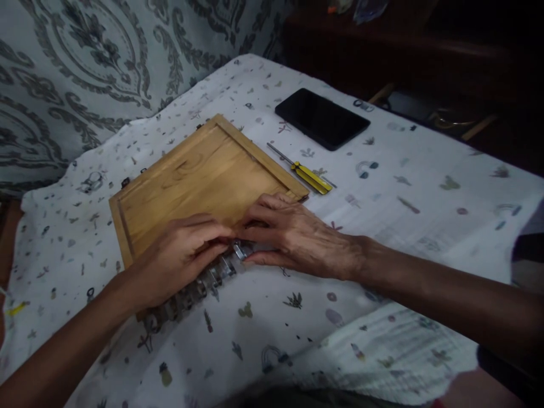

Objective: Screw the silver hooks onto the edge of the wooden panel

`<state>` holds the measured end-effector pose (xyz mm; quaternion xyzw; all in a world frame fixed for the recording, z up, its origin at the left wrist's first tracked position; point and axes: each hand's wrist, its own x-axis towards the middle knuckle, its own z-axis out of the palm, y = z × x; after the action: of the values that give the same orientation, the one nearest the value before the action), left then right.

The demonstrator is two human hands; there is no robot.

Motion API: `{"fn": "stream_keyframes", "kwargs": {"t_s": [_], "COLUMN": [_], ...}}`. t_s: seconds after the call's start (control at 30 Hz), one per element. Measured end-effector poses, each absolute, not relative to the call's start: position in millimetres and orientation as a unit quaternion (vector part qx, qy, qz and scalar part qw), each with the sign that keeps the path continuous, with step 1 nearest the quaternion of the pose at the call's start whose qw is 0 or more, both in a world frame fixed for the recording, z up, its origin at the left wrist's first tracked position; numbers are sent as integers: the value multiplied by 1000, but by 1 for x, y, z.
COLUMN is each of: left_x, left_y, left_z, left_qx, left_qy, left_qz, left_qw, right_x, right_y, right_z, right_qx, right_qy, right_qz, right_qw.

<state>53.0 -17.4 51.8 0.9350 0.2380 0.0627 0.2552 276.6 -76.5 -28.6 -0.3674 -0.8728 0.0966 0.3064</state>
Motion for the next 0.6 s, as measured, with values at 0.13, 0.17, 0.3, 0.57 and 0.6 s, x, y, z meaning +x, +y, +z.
{"fn": "stream_keyframes", "kwargs": {"t_s": [0.13,0.17,0.3,0.57,0.6], "left_x": [43,41,41,57,58], "left_y": [-31,-37,-61,-79,-80], "left_z": [61,60,42,19,18], "left_qx": [918,913,907,894,892], "left_qy": [313,331,391,438,442], "left_qz": [64,71,62,62,65], "left_qw": [236,227,145,68,66], "right_x": [276,276,276,276,276], "right_y": [-77,-77,-77,-77,-77], "right_z": [-27,-26,-27,-29,-29], "right_qx": [-372,-374,-370,-366,-365], "right_qy": [-875,-875,-877,-872,-873], "right_qz": [101,102,97,82,85], "right_qw": [294,290,292,313,312]}}
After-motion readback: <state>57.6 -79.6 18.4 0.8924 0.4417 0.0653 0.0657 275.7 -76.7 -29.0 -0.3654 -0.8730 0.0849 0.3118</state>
